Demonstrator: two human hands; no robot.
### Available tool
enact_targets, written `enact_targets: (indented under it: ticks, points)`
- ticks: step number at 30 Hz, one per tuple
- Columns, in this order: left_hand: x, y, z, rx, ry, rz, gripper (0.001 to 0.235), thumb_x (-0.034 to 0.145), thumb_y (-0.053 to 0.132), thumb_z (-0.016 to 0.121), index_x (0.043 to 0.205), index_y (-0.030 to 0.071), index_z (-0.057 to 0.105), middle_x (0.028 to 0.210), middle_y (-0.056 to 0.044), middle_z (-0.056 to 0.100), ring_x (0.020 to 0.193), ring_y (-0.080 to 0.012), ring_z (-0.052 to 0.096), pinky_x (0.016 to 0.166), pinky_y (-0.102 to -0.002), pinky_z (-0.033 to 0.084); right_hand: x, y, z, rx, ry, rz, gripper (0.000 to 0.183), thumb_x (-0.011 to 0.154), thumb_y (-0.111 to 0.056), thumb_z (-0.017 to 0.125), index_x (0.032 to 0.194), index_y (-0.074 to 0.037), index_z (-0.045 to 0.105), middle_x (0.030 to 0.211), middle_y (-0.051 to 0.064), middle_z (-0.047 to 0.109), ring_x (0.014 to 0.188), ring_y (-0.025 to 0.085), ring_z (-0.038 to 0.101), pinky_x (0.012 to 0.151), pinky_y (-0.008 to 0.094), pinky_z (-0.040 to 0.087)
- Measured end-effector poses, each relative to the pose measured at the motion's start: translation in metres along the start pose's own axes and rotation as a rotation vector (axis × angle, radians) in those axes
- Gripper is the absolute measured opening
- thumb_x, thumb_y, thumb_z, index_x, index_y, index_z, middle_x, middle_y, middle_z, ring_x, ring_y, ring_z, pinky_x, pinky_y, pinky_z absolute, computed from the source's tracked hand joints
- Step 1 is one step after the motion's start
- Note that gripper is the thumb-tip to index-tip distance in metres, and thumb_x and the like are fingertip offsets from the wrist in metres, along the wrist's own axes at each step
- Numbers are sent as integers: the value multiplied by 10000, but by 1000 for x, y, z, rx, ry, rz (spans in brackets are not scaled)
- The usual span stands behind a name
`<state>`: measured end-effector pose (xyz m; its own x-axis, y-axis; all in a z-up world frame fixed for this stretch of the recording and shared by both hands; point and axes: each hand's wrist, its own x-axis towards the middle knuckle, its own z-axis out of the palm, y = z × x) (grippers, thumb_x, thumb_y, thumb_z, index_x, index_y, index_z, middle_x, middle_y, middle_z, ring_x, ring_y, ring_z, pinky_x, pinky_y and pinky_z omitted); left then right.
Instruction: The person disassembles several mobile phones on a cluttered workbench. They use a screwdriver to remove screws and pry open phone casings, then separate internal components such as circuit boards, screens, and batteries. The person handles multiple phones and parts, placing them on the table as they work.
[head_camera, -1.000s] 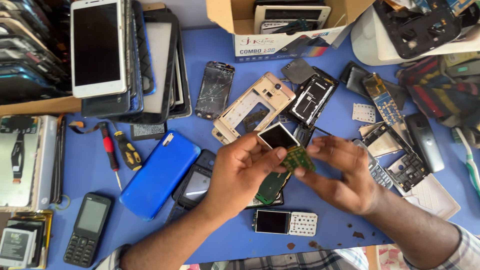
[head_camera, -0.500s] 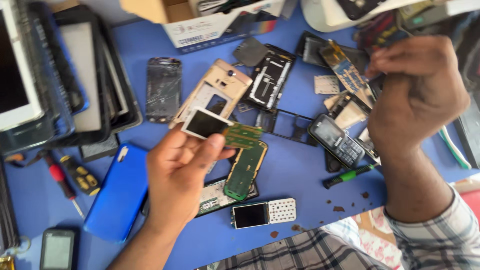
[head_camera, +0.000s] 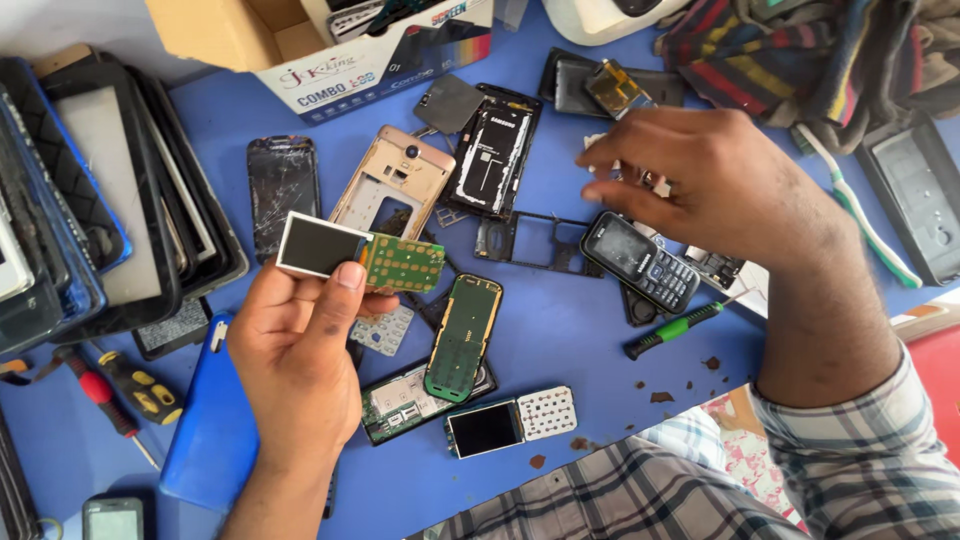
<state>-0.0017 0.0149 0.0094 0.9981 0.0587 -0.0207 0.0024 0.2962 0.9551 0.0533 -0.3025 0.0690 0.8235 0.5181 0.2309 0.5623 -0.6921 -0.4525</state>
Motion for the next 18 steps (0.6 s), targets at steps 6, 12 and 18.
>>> enact_targets:
  ticks: [6,12,18]
  points:
    - [-4,-2,3,57,-45,-27,164,1037,47,655,1169,-50,648,1077,-119,737,956,-157,719,823,-318,617,-7,10,-11,-115,-203,157,337,804,-378,806,921,-68,742,821,69,706,675,267,690,587,393,538]
    - [-5,-5,7,85,-87,-45,205,1029,34,660,1208,-67,653,1067,-123,743,938,-154,709,838,-306,598,-12,18,-11,-144,-50,74,240,925,-304,791,914,-71,734,853,66,695,719,284,678,622,408,524]
    - [-7,-13,13,120,-104,-64,195,999,40,677,1171,-53,676,1032,-91,746,893,-112,708,815,-286,609,-12,25,-15,-31,152,-173,182,1063,-192,712,1009,-19,712,929,95,700,809,247,700,703,350,556]
